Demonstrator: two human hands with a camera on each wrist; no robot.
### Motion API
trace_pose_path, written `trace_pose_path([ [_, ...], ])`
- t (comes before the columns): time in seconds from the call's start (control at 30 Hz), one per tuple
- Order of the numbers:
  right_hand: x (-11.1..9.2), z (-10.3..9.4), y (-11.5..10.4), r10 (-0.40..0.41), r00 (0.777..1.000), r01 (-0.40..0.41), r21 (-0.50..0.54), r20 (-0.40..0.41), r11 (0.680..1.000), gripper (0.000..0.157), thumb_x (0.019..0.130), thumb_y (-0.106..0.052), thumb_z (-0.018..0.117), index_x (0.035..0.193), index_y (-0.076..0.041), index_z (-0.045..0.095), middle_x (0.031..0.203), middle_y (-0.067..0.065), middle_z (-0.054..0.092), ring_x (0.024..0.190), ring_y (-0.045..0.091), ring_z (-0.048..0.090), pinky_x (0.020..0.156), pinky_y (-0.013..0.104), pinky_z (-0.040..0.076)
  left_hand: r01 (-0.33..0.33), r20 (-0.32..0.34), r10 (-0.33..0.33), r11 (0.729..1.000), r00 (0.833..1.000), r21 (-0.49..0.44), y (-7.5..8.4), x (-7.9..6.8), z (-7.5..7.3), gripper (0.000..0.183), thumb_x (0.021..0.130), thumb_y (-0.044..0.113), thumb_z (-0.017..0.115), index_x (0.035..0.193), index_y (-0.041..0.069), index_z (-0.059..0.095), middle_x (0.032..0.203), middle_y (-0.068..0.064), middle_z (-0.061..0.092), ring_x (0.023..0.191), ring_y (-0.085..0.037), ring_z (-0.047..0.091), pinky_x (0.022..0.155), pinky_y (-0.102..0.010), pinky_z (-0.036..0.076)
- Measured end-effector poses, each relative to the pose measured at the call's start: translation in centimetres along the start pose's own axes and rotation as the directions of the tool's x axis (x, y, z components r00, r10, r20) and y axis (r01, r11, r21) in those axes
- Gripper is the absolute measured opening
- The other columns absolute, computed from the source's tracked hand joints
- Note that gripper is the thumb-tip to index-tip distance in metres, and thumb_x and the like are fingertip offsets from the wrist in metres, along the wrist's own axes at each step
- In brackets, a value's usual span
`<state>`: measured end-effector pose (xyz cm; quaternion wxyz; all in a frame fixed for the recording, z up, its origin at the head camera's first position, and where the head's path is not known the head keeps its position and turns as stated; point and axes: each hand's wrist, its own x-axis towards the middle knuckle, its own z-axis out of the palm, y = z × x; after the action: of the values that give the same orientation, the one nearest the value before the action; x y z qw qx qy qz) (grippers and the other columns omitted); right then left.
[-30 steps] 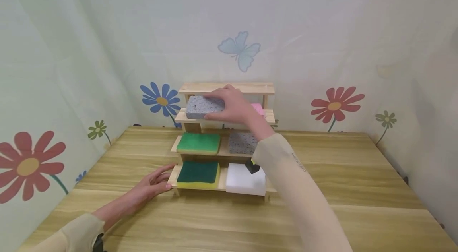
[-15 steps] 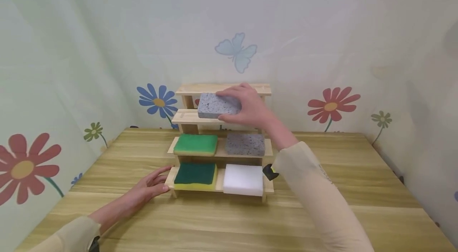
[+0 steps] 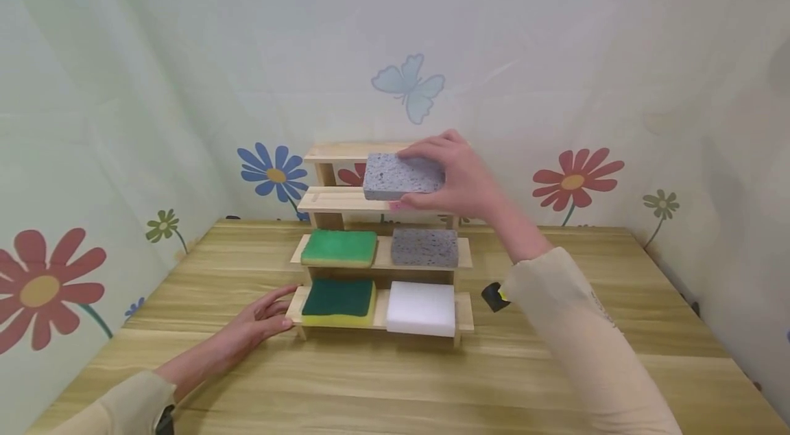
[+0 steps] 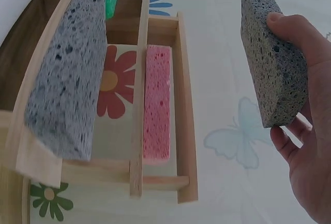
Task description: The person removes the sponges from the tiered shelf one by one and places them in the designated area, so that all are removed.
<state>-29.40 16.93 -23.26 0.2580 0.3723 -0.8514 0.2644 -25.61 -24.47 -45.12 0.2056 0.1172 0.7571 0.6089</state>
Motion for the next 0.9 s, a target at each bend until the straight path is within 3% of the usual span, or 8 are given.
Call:
trace_pose_path([
  [0.27, -1.5, -2.0, 0.8, 0.039, 0.999, -0.038, -0.038, 0.028, 0.999, 0.061, 0.074, -0.024, 0.087, 0.130, -0.017, 0.064, 0.132, 0.006, 0.064, 0.119, 0.024, 0.046, 0.086, 0.043, 0.047, -0.006, 0.014, 0.006, 1.000, 1.000, -0.018, 0.0, 0.1, 0.0, 0.072, 0.098, 0.022, 0.061, 0.158, 0.020, 0.021, 0.155, -0.019, 0.039, 0.122, -0.007, 0.057, 0.099, -0.022, 0.043],
  [0.53, -3.3, -4.0, 2.2, 0.090, 0.995, -0.087, -0.090, 0.036, 0.992, 0.064, 0.073, -0.020, 0.087, 0.132, -0.017, 0.062, 0.132, 0.006, 0.063, 0.117, 0.022, 0.046, 0.084, 0.040, 0.045, -0.018, 0.022, 0.018, 0.999, 1.000, -0.027, -0.1, 0.1, -0.1, 0.072, 0.099, 0.020, 0.060, 0.158, 0.019, 0.021, 0.155, -0.019, 0.040, 0.121, -0.006, 0.057, 0.099, -0.022, 0.045],
  [0.9, -5.7, -5.5, 3.9, 0.148, 0.988, -0.139, -0.156, 0.044, 0.978, 0.062, 0.076, -0.018, 0.084, 0.133, -0.016, 0.060, 0.131, 0.009, 0.063, 0.116, 0.024, 0.045, 0.088, 0.044, 0.040, -0.008, 0.014, 0.008, 1.000, 1.000, -0.019, 0.0, 0.0, 0.0, 0.072, 0.098, 0.022, 0.062, 0.158, 0.021, 0.021, 0.155, -0.017, 0.040, 0.123, -0.006, 0.057, 0.100, -0.023, 0.043],
])
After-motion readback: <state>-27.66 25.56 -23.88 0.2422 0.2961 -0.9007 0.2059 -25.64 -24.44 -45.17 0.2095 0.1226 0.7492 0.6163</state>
